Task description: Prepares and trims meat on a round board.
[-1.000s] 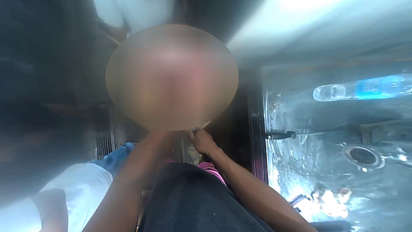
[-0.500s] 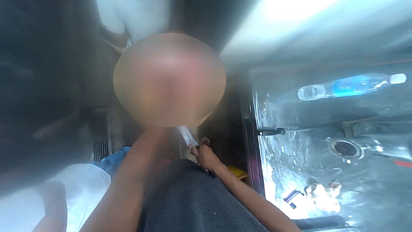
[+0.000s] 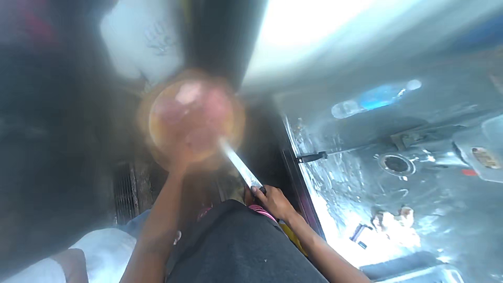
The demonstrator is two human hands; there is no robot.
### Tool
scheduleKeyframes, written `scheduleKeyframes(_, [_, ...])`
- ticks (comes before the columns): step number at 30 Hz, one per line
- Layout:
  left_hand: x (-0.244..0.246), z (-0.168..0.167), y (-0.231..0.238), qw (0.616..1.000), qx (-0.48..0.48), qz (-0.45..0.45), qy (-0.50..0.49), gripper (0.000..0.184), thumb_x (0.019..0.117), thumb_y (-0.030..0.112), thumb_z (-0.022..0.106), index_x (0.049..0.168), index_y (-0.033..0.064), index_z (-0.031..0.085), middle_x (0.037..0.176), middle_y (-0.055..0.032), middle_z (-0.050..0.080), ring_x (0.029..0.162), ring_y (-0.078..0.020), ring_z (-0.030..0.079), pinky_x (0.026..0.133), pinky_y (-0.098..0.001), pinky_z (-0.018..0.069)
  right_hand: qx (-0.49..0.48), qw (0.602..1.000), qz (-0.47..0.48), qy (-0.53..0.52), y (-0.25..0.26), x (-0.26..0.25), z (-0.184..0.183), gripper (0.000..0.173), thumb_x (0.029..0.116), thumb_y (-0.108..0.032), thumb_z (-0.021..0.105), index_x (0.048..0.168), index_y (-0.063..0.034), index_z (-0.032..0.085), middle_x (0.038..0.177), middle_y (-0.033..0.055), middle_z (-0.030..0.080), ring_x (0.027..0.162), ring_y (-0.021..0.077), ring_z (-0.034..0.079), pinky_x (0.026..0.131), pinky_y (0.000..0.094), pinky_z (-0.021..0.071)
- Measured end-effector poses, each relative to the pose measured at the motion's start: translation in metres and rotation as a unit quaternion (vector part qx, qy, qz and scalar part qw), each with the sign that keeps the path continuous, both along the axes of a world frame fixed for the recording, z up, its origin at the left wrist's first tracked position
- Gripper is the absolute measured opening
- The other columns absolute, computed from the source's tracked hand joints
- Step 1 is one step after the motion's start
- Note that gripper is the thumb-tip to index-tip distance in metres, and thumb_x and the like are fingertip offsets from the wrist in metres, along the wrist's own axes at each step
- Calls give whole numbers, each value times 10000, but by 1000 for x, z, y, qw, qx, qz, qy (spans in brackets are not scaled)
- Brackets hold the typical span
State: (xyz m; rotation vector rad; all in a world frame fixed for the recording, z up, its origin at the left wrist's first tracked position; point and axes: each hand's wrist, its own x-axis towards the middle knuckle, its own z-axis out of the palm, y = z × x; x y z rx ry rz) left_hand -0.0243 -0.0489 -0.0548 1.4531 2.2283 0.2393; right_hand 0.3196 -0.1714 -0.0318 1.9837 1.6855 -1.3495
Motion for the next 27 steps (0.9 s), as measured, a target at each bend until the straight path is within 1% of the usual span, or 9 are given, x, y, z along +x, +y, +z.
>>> scheduleKeyframes(3, [8, 30, 14, 994, -46, -13, -98, 265, 971, 253, 685, 1118, 33, 691, 1070, -215, 703, 1008, -384, 687, 885, -615, 543, 18, 999, -31, 29, -6, 10, -5, 660, 1033, -651, 416, 1021, -41, 668, 885, 157, 672, 861, 312, 687, 812, 536, 552])
scheduleKeyframes(8, [16, 110, 66, 981, 34, -145, -120, 261, 983, 234, 675, 1145, 31, 694, 1051, -185, 705, 979, -332, 689, 893, -593, 548, 28, 983, -162, 82, -32, 35, -18, 589, 1053, -586, 445, 940, -49, 662, 720, 101, 634, 648, 246, 646, 677, 485, 560])
scheduleKeyframes(11, [48, 186, 103, 975, -16, -187, -117, 288, 996, 138, 652, 1231, -30, 651, 1184, -238, 666, 1111, -366, 643, 1003, -579, 475, 30, 979, -187, 69, -46, 48, -21, 603, 1053, -581, 451, 917, -33, 664, 730, 119, 637, 674, 268, 645, 692, 517, 544])
scheduleKeyframes(16, [45, 214, 136, 983, 14, -168, -76, 551, 1035, 213, 620, 1487, -57, 456, 1481, -314, 491, 1405, -446, 462, 1178, -589, 333, 29, 980, -193, 44, -61, 51, -24, 614, 1055, -582, 445, 910, -28, 668, 773, 139, 661, 736, 294, 665, 737, 543, 541])
scheduleKeyframes(19, [3, 185, 124, 996, -68, -39, -39, 590, 1066, 294, 571, 1556, 20, 387, 1574, -250, 419, 1471, -406, 394, 1200, -571, 314, 46, 977, -208, 30, -67, 47, -24, 603, 1050, -573, 469, 910, -24, 675, 769, 149, 654, 746, 313, 659, 734, 559, 531])
scheduleKeyframes(21, [-50, 83, 88, 996, 43, 79, 3, 707, 956, 424, 695, 1529, 86, 458, 1521, -265, 466, 1378, -483, 465, 1075, -693, 407, 59, 975, -213, 22, -73, 44, -25, 590, 1049, -567, 470, 882, -35, 664, 745, 139, 637, 727, 305, 645, 712, 559, 515])
scheduleKeyframes(23, [-92, 5, 50, 983, 56, 174, 3, 1015, 860, 586, 746, 1608, 71, 294, 1626, -315, 250, 1433, -578, 305, 1034, -801, 330, 67, 973, -221, 20, -79, 41, -26, 584, 1049, -565, 470, 862, -46, 661, 721, 120, 632, 699, 283, 639, 688, 539, 518])
scheduleKeyframes(25, [-115, -16, 35, 967, -13, 253, -20, 1199, 813, 667, 760, 1651, 84, 130, 1683, -306, 46, 1500, -579, 153, 1077, -794, 282, 65, 974, -216, 23, -78, 37, -25, 584, 1052, -557, 468, 864, -39, 663, 707, 113, 627, 681, 271, 634, 672, 525, 516])
scheduleKeyframes(27, [-128, -13, 45, 956, 11, 292, -4, 1216, 791, 676, 772, 1662, 125, 126, 1705, -259, 0, 1530, -552, 90, 1098, -821, 191, 50, 977, -204, 25, -74, 34, -25, 597, 1047, -581, 459, 847, -51, 646, 668, 96, 603, 622, 251, 612, 623, 500, 513])
